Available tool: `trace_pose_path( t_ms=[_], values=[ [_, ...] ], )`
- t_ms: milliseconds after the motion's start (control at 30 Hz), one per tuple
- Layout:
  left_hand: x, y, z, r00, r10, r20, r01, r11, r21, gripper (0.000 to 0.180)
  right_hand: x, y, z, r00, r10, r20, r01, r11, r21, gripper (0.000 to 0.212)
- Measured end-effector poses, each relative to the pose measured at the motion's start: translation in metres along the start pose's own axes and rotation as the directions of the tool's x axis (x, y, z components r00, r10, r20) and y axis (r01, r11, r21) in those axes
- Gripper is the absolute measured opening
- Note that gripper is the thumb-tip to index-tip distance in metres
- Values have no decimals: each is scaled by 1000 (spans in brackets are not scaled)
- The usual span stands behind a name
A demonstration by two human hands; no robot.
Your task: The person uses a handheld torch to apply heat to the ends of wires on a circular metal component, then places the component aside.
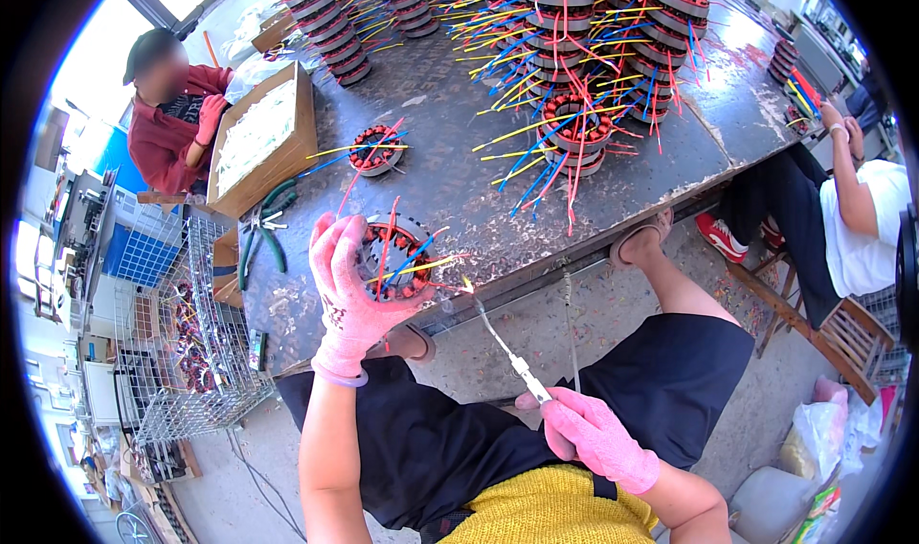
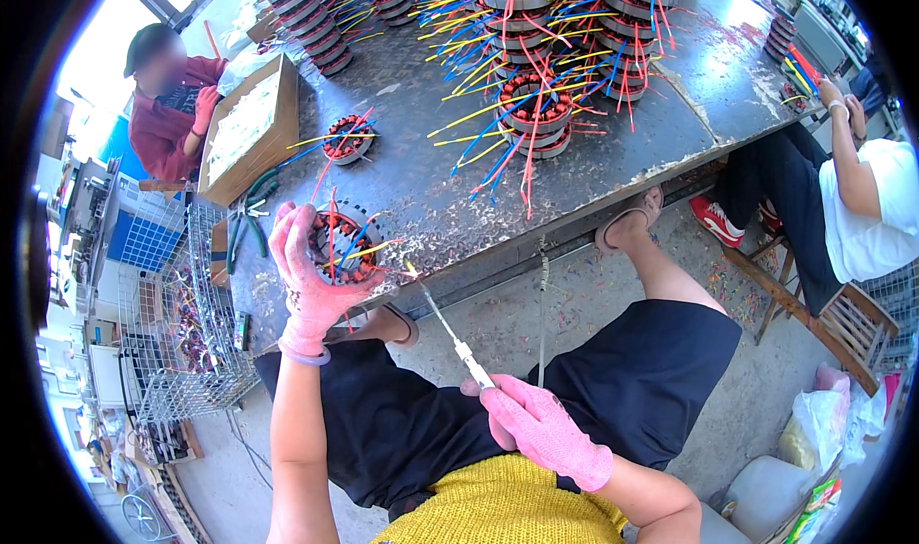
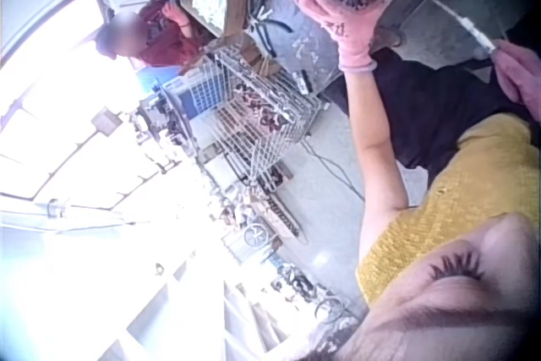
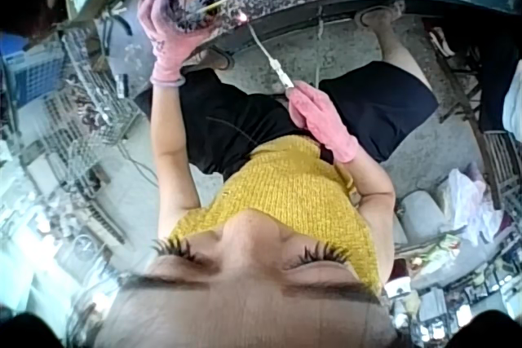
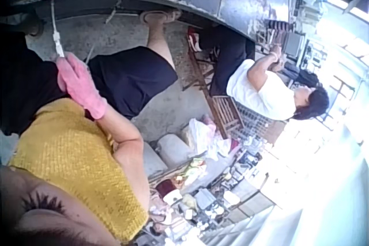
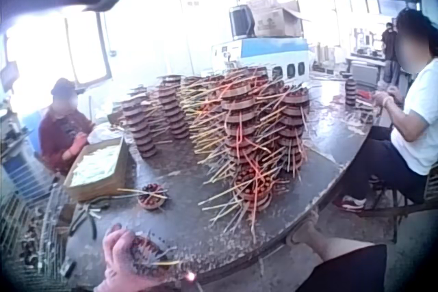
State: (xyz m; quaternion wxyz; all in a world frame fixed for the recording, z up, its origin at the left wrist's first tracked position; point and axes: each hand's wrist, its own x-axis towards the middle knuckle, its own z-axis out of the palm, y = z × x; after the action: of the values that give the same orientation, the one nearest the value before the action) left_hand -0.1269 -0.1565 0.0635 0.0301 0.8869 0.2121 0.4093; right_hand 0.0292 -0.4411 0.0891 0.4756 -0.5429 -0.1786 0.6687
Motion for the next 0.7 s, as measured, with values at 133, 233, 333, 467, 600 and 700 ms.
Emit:
trace_pose_path(
  t_ms=[133, 233, 333, 467, 600, 700],
  values=[
    [0, 0, 0, 1000, -14, 11, 14, 999, -31, 111, 1, 4, -1, 1000, -13, 6, 13, 1000, 26, 37],
    [1, 1, 0, 1000, -16, 4, 16, 1000, -21, 111, 0, 2, 0, 1000, 0, 10, 0, 1000, 24, 37],
    [1, 3, -1, 999, -42, 22, 42, 999, -23, 110, 1, 5, -1, 1000, 1, 15, -2, 999, 38, 38],
    [1, 2, -1, 1000, -26, 14, 26, 1000, 3, 110, 0, 3, -1, 999, -23, 24, 23, 1000, 15, 38],
    [1, 3, 1, 1000, -26, 8, 26, 1000, -9, 110, 0, 6, -2, 1000, 17, 13, -18, 998, 60, 38],
    [3, 4, 0, 997, -64, 49, 66, 997, -38, 110, -1, 5, -4, 999, 29, -15, -29, 998, 60, 38]
  ],
)
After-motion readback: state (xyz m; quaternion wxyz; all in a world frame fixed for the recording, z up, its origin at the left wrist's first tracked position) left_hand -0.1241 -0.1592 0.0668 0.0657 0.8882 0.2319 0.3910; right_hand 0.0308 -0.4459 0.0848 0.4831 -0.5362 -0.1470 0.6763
